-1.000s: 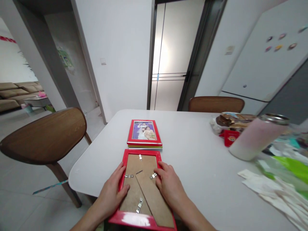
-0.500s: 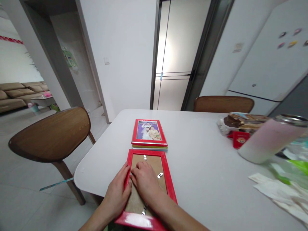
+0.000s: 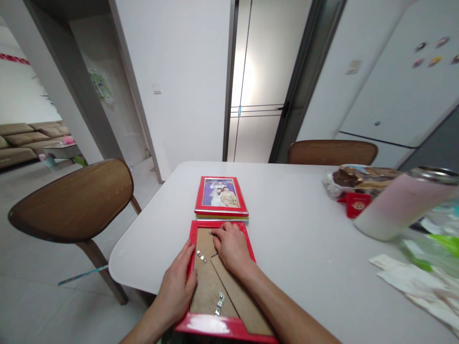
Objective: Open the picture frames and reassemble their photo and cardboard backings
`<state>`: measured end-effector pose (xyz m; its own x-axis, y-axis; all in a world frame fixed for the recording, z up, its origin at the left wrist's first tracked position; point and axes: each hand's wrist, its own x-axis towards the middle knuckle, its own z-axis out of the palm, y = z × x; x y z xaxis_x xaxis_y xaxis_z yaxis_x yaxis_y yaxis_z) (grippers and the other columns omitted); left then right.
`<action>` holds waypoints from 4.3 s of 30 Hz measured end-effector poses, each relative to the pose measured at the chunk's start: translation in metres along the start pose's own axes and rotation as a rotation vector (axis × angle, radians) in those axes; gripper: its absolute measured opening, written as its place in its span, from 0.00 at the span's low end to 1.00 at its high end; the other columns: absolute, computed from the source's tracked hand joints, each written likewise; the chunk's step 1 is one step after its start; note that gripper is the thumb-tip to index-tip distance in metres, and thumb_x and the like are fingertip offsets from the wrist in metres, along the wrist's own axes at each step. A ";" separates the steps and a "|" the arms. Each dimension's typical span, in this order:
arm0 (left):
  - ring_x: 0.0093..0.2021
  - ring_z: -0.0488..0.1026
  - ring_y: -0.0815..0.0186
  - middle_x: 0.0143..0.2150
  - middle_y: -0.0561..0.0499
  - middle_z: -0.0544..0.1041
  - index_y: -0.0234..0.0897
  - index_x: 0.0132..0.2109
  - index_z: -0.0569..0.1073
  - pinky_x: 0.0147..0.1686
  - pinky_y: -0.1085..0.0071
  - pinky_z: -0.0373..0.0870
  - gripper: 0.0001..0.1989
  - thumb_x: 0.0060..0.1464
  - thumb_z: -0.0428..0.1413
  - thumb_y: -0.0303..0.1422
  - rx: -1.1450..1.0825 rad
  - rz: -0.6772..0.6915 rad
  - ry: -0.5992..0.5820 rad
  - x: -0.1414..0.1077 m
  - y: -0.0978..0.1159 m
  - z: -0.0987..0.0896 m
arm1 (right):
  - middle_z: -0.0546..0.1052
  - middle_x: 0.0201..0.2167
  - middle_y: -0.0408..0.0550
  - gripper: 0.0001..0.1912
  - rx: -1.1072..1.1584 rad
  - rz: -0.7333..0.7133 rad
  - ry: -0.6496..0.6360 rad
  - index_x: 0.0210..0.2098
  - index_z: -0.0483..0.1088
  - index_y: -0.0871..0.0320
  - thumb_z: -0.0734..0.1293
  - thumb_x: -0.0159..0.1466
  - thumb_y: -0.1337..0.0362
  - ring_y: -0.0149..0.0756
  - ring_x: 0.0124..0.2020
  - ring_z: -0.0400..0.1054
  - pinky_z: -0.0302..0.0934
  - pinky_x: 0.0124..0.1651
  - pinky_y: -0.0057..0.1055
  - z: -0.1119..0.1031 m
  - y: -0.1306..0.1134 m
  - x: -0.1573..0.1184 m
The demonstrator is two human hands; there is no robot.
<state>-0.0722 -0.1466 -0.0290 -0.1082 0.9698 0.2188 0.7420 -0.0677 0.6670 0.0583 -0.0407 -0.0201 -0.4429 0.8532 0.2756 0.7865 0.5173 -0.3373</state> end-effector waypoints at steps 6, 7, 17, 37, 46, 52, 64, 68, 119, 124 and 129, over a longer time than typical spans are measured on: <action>0.57 0.55 0.60 0.58 0.39 0.57 0.25 0.54 0.58 0.55 0.62 0.53 0.24 0.48 0.44 0.24 0.021 0.013 0.005 0.004 -0.001 0.000 | 0.69 0.39 0.51 0.17 0.101 -0.074 -0.061 0.45 0.67 0.58 0.59 0.56 0.66 0.36 0.41 0.60 0.54 0.45 0.34 -0.018 -0.002 -0.012; 0.57 0.55 0.60 0.57 0.40 0.58 0.25 0.55 0.58 0.55 0.62 0.53 0.24 0.48 0.44 0.24 0.017 0.013 0.007 0.005 -0.002 0.000 | 0.68 0.42 0.51 0.18 0.156 -0.119 -0.109 0.45 0.66 0.57 0.60 0.55 0.66 0.36 0.43 0.60 0.53 0.47 0.34 -0.024 -0.001 -0.020; 0.57 0.54 0.61 0.58 0.43 0.57 0.29 0.55 0.58 0.56 0.62 0.51 0.25 0.46 0.45 0.23 -0.041 0.005 0.024 0.012 -0.004 0.002 | 0.66 0.48 0.47 0.06 0.324 -0.229 -0.291 0.27 0.73 0.52 0.63 0.52 0.66 0.41 0.52 0.54 0.47 0.53 0.42 -0.040 -0.011 -0.071; 0.36 0.73 0.60 0.37 0.48 0.76 0.33 0.42 0.67 0.33 0.67 0.69 0.16 0.49 0.46 0.38 -0.689 -0.247 0.002 0.017 0.004 -0.033 | 0.69 0.39 0.49 0.18 0.296 -0.031 -0.019 0.42 0.65 0.56 0.62 0.51 0.60 0.36 0.38 0.64 0.58 0.41 0.32 -0.068 -0.026 -0.049; 0.24 0.73 0.61 0.21 0.52 0.74 0.32 0.31 0.69 0.23 0.69 0.67 0.14 0.41 0.52 0.40 -0.584 -0.450 0.062 0.012 -0.072 -0.091 | 0.72 0.34 0.53 0.24 0.036 0.302 -0.075 0.49 0.58 0.61 0.58 0.52 0.64 0.39 0.33 0.67 0.58 0.34 0.33 -0.035 0.040 -0.049; 0.53 0.58 0.52 0.48 0.44 0.67 0.33 0.48 0.62 0.52 0.56 0.52 0.24 0.41 0.52 0.33 -0.312 -0.303 0.246 0.015 -0.050 -0.088 | 0.75 0.30 0.53 0.29 0.569 0.536 -0.116 0.52 0.54 0.66 0.56 0.50 0.65 0.41 0.29 0.69 0.61 0.32 0.35 -0.053 0.037 -0.050; 0.45 0.66 0.59 0.46 0.41 0.69 0.33 0.55 0.55 0.44 0.64 0.65 0.25 0.50 0.50 0.29 -0.160 0.561 0.049 -0.012 0.085 0.002 | 0.74 0.27 0.43 0.37 1.417 0.590 -0.072 0.55 0.48 0.53 0.66 0.49 0.62 0.30 0.21 0.68 0.63 0.24 0.26 -0.089 0.012 -0.057; 0.32 0.70 0.67 0.36 0.47 0.71 0.37 0.55 0.53 0.33 0.73 0.69 0.24 0.51 0.46 0.23 -0.190 0.564 0.253 -0.015 0.070 -0.025 | 0.71 0.24 0.40 0.37 1.315 0.625 -0.003 0.54 0.51 0.54 0.67 0.48 0.64 0.27 0.19 0.64 0.60 0.20 0.22 -0.083 0.029 -0.058; 0.54 0.60 0.58 0.54 0.41 0.63 0.30 0.55 0.56 0.52 0.62 0.58 0.25 0.52 0.47 0.38 -0.796 -0.114 -0.021 -0.024 0.040 0.005 | 0.76 0.33 0.53 0.24 1.362 0.647 -0.029 0.52 0.55 0.60 0.56 0.55 0.62 0.40 0.29 0.71 0.64 0.28 0.33 -0.065 0.030 -0.058; 0.56 0.55 0.56 0.56 0.38 0.59 0.31 0.54 0.58 0.53 0.57 0.55 0.25 0.48 0.50 0.32 -0.272 0.212 -0.109 -0.031 0.016 0.006 | 0.76 0.31 0.53 0.26 1.072 0.588 -0.171 0.54 0.52 0.62 0.54 0.56 0.63 0.37 0.26 0.71 0.63 0.26 0.31 -0.068 0.050 -0.057; 0.57 0.52 0.51 0.56 0.30 0.57 0.27 0.53 0.58 0.51 0.54 0.57 0.29 0.44 0.55 0.33 -0.044 0.457 -0.189 -0.034 0.006 0.021 | 0.76 0.28 0.49 0.28 0.938 0.585 -0.119 0.55 0.50 0.64 0.53 0.56 0.63 0.36 0.26 0.71 0.62 0.26 0.29 -0.047 0.052 -0.047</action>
<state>-0.0499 -0.1746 -0.0470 0.3467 0.8639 0.3654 0.6566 -0.5017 0.5632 0.1399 -0.0570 -0.0083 -0.1881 0.9573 -0.2195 0.2728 -0.1637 -0.9480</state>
